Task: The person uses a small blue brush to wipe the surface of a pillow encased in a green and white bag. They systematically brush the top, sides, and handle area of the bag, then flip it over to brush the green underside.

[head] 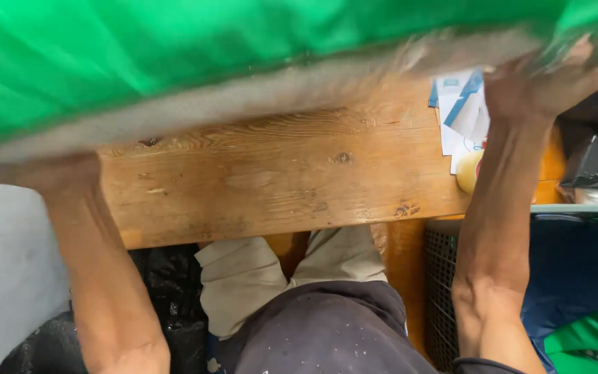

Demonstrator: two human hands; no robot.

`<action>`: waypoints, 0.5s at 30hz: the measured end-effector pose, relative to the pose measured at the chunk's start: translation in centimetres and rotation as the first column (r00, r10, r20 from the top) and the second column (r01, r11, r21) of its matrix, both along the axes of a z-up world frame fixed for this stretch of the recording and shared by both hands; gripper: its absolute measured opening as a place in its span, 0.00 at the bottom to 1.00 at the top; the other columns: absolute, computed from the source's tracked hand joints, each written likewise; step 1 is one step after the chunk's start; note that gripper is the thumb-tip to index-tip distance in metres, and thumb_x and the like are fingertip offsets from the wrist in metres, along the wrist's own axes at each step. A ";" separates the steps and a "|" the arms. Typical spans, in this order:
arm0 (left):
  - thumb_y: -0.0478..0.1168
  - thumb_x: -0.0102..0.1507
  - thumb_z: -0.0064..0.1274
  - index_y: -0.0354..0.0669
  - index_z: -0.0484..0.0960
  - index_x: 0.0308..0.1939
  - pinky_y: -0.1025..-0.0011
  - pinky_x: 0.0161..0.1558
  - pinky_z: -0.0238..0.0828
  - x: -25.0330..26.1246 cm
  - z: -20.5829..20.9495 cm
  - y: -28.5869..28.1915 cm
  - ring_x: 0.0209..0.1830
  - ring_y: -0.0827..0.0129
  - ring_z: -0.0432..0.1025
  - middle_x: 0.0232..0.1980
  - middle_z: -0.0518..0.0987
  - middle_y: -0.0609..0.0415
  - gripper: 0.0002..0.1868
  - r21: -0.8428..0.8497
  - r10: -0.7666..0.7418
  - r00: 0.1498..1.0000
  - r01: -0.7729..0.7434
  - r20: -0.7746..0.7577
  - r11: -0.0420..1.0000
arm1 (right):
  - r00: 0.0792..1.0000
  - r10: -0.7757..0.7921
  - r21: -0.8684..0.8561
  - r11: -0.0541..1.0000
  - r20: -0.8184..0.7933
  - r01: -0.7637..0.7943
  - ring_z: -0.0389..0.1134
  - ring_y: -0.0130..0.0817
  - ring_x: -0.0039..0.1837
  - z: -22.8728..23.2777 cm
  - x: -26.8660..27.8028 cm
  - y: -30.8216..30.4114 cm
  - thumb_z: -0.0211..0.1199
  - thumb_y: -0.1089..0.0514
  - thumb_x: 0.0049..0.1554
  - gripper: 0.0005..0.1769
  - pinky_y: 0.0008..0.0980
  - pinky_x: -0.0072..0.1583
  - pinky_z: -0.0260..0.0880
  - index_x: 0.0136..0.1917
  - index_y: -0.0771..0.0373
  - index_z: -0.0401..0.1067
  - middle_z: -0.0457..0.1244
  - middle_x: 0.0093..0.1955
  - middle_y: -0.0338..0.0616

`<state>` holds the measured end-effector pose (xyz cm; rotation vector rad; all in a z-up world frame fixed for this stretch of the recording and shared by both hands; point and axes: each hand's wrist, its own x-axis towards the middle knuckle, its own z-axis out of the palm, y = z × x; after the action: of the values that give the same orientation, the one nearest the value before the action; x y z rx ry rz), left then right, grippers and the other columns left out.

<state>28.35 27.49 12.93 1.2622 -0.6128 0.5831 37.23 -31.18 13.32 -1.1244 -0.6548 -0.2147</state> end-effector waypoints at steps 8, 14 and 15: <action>0.65 0.63 0.54 0.40 0.85 0.51 0.54 0.65 0.70 -8.2 -9.7 -1.0 0.57 0.55 0.77 0.54 0.84 0.47 0.32 -0.574 -0.323 0.830 0.003 -0.455 0.819 | 0.776 -0.064 0.283 0.910 -0.628 0.304 0.64 0.40 0.60 -8.8 -8.7 -0.8 0.53 0.42 0.47 0.35 0.34 0.68 0.59 0.63 0.64 0.72 0.65 0.56 0.45; 0.52 0.56 0.51 0.27 0.58 0.73 0.61 0.79 0.52 -11.6 -1.2 -0.7 0.79 0.53 0.56 0.76 0.62 0.35 0.47 0.319 0.147 0.662 0.147 -0.735 0.936 | 0.508 -0.365 -0.131 0.890 -0.780 0.437 0.76 0.31 0.53 -4.7 -13.7 -2.3 0.53 0.40 0.44 0.37 0.19 0.46 0.69 0.58 0.66 0.79 0.72 0.57 0.50; 0.55 0.57 0.50 0.28 0.52 0.76 0.59 0.79 0.47 -11.7 0.0 -1.8 0.81 0.51 0.50 0.79 0.55 0.32 0.50 0.492 0.312 0.702 0.063 -0.640 0.868 | 0.537 -0.593 -0.297 0.788 -0.601 0.539 0.65 0.27 0.50 -4.1 -14.3 -2.6 0.53 0.46 0.51 0.19 0.22 0.48 0.64 0.51 0.59 0.67 0.62 0.50 0.41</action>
<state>16.64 25.73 12.92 1.8793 0.0069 0.0003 22.92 -33.81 9.24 -1.3584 0.3950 -0.3162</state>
